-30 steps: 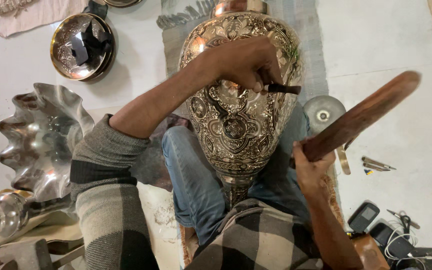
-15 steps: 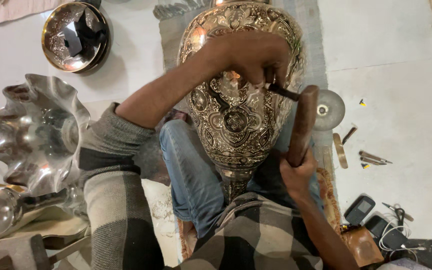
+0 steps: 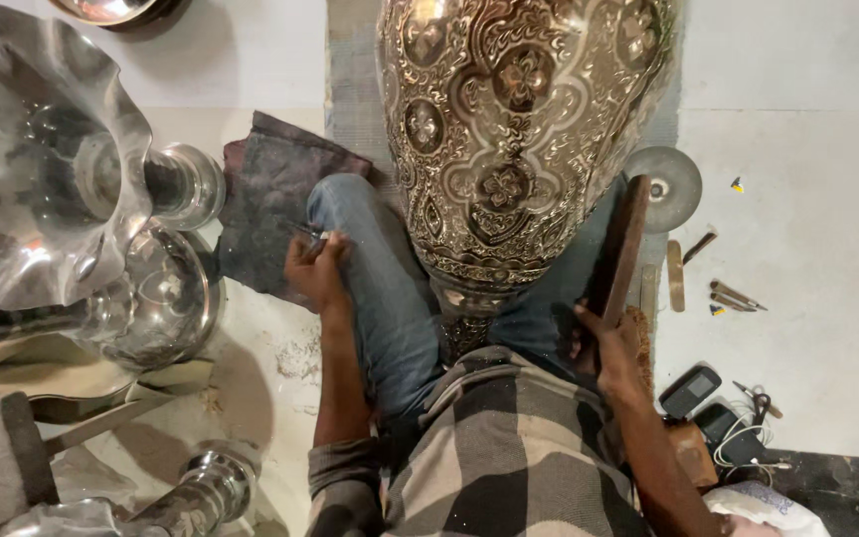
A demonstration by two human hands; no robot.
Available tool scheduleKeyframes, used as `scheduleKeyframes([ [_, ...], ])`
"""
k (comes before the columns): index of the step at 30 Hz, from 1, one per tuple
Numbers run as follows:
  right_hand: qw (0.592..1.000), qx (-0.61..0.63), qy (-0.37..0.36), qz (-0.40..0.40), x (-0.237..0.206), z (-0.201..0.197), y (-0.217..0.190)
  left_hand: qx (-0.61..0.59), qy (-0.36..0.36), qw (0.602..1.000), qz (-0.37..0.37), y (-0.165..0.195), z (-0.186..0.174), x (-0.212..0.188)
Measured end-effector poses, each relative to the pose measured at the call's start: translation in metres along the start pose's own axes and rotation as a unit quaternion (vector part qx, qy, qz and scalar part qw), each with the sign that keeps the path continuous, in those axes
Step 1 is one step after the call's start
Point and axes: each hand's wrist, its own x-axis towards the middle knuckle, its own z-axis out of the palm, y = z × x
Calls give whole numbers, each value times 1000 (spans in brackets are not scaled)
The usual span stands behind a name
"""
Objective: The person sits on the floor with a large ornate brass vessel held between their legs and decorates its surface by hand. They hold a small punch against the embossed metal patterns and strike it with a wooden mallet, repositioning the punch repeatedly to work different areas of the design.
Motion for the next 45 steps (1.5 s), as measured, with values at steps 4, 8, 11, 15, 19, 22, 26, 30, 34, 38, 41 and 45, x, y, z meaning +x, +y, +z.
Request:
scheduleKeyframes([
  [4,999,-11,-36,-36,8,2,-10,70,36,995,66,10,-29,-2],
  [8,997,-54,1,-55,0,-1,-14,-46,-67,996,47,27,14,-17],
  [11,988,-49,13,-147,-16,-2,-13,-22,-165,986,-2,44,62,-44],
  [15,933,-187,62,-301,-38,1,-9,-132,-322,937,18,58,123,-70],
  [19,907,-255,57,-330,-55,8,-13,-24,-371,915,156,58,152,-66],
  [22,883,-277,37,-378,-59,15,-26,-18,-385,907,167,56,156,-60],
  [26,847,-365,14,-386,-64,21,-66,65,-409,882,224,61,153,-56],
  [30,773,-507,29,-379,-75,27,-130,65,-469,861,184,67,156,-48],
  [34,722,-540,-24,-432,-99,54,-193,85,-494,849,170,66,158,-43],
  [38,699,-625,-63,-340,-127,85,-244,101,-459,834,289,64,159,-43],
  [41,459,-850,39,-253,-134,103,-270,97,-450,844,276,65,161,-43],
  [45,556,-761,-32,-333,-130,116,-275,95,-455,854,233,69,163,-45],
])
